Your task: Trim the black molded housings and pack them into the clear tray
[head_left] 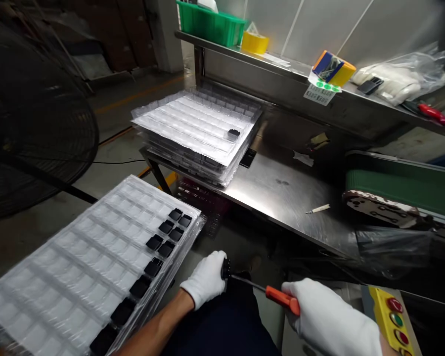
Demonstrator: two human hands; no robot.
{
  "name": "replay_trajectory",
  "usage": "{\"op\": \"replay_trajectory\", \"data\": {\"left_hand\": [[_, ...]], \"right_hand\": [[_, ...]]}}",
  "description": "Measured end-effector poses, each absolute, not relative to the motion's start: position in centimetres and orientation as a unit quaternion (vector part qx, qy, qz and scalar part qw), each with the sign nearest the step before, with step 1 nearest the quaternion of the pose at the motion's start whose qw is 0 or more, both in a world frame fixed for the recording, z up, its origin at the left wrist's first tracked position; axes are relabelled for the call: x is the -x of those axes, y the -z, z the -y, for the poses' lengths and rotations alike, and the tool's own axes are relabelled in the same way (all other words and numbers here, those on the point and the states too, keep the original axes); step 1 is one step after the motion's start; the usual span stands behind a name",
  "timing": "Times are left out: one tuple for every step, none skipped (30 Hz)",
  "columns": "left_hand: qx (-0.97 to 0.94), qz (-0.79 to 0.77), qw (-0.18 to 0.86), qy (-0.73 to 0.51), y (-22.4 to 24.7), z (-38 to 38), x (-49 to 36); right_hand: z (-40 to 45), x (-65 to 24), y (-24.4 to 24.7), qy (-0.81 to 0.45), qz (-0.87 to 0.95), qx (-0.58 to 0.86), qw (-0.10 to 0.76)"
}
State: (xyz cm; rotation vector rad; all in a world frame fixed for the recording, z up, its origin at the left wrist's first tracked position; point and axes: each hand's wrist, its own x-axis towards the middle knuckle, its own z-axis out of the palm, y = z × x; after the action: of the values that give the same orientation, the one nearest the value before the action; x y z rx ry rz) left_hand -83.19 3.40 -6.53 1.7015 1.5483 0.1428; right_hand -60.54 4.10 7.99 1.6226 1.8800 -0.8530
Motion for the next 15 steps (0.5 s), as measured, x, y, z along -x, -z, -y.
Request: {"op": "replay_trajectory", "data": {"left_hand": [[-0.673, -0.618, 0.403, -0.06, 6.7, -3.1, 83.4], [-0.672, -0.621, 0.399, -0.062, 6.8, -2.8, 83.6], [-0.673, -0.622, 0.394, -0.064, 6.9, -2.5, 83.7], [-0.676, -0.622, 0.39, -0.066, 6.9, -2.4, 83.8], [-0.68, -0.62, 0.385, -0.068, 6.8, -2.3, 83.9], [-0.684, -0.618, 0.382, -0.069, 6.7, -2.2, 83.9], [-0.687, -0.616, 0.379, -0.069, 6.6, -2.2, 83.9], [-0.69, -0.615, 0.377, -0.067, 6.4, -2.2, 83.9], [-0.691, -0.614, 0.375, -0.063, 6.3, -2.2, 83.8], [-0.692, -0.615, 0.373, -0.058, 6.1, -2.3, 83.8], [-0.693, -0.616, 0.371, -0.051, 6.0, -2.4, 83.7], [-0.693, -0.617, 0.371, -0.044, 5.8, -2.4, 83.7], [-0.693, -0.617, 0.371, -0.038, 5.7, -2.5, 83.7], [-0.692, -0.617, 0.372, -0.031, 5.6, -2.6, 83.6], [-0.692, -0.617, 0.374, -0.026, 5.6, -2.6, 83.6]], "right_hand": [[-4.2, 60.6, -7.8, 0.315, -0.702, -0.589, 0.249], [-4.3, 60.6, -7.7, 0.316, -0.709, -0.579, 0.248], [-4.5, 60.7, -7.6, 0.315, -0.716, -0.573, 0.245], [-4.8, 60.8, -7.5, 0.315, -0.721, -0.567, 0.245], [-5.0, 61.0, -7.5, 0.314, -0.725, -0.562, 0.243], [-5.2, 61.2, -7.6, 0.311, -0.729, -0.56, 0.241], [-5.4, 61.3, -7.6, 0.307, -0.733, -0.559, 0.236], [-5.5, 61.4, -7.7, 0.305, -0.735, -0.559, 0.233], [-5.6, 61.5, -7.8, 0.303, -0.736, -0.558, 0.232], [-5.7, 61.5, -7.9, 0.303, -0.736, -0.557, 0.235], [-5.7, 61.5, -8.0, 0.305, -0.735, -0.556, 0.24], [-5.6, 61.6, -8.2, 0.309, -0.732, -0.554, 0.247], [-5.5, 61.6, -8.3, 0.315, -0.729, -0.552, 0.254], [-5.5, 61.6, -8.4, 0.322, -0.726, -0.549, 0.26], [-5.4, 61.6, -8.4, 0.328, -0.722, -0.549, 0.265]]}}
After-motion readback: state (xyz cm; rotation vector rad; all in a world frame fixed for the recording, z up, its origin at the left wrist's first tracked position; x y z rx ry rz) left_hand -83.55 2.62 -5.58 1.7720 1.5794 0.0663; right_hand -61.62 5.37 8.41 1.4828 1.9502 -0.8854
